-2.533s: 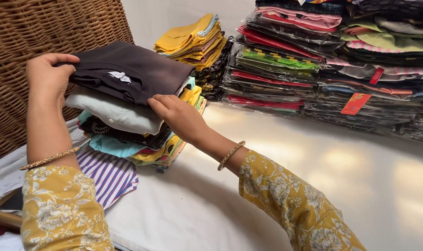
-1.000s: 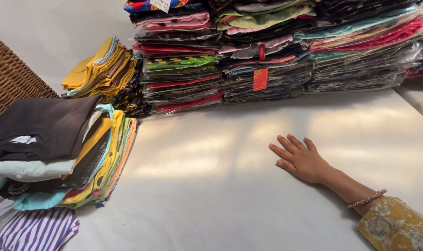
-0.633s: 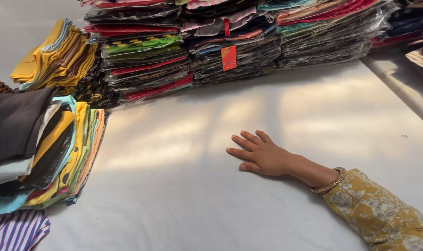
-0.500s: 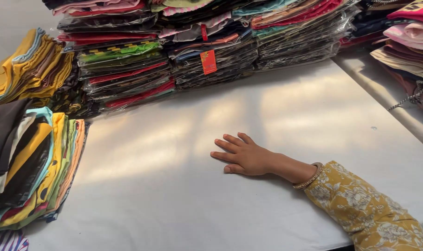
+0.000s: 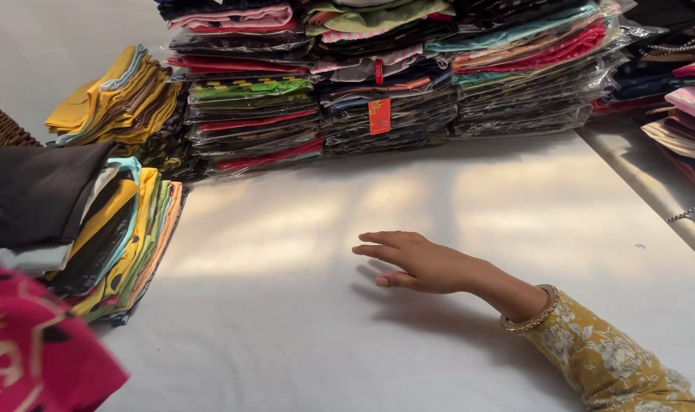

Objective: The person folds several t-shirts on a white table. They smooth out a dark brown shirt, then a bright pink shirt, followed by a red shirt, and finally a dark brown shirt with a graphic. Each shirt is folded neatly and placed into a wicker basket to the left.

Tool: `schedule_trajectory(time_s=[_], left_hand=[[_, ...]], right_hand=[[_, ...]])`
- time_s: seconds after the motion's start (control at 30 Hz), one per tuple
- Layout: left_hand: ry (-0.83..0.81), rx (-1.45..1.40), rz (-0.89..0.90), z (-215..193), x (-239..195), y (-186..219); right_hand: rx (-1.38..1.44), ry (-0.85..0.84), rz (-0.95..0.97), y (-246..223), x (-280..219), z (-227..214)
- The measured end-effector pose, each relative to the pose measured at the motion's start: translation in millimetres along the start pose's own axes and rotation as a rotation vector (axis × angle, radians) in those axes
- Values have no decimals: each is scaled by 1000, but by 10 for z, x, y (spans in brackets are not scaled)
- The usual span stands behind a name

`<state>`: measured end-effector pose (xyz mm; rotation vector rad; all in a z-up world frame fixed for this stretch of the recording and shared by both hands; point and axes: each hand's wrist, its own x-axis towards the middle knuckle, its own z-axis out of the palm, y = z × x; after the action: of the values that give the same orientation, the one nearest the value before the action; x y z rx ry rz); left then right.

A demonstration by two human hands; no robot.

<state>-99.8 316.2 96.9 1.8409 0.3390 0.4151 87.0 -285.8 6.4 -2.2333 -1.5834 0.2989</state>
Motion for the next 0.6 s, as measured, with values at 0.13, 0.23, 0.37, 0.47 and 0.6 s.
schedule_trajectory(time_s=[0.13, 0.23, 0.37, 0.47, 0.6], left_hand=[[-339, 727, 288, 2569, -1387, 2362], [-565, 626, 543, 3091, -1063, 2000], [-526, 653, 495, 3439, -625, 1285], [-592, 660, 316, 3660, -432, 649], [-852, 663, 546, 3956, -561, 1]], right_hand=[[13, 169, 68, -159, -225, -405], [93, 220, 217, 279, -449, -516], [149, 183, 465, 768, -544, -503], [321, 192, 615, 748, -455, -394], [-68, 163, 211, 698, -286, -1]])
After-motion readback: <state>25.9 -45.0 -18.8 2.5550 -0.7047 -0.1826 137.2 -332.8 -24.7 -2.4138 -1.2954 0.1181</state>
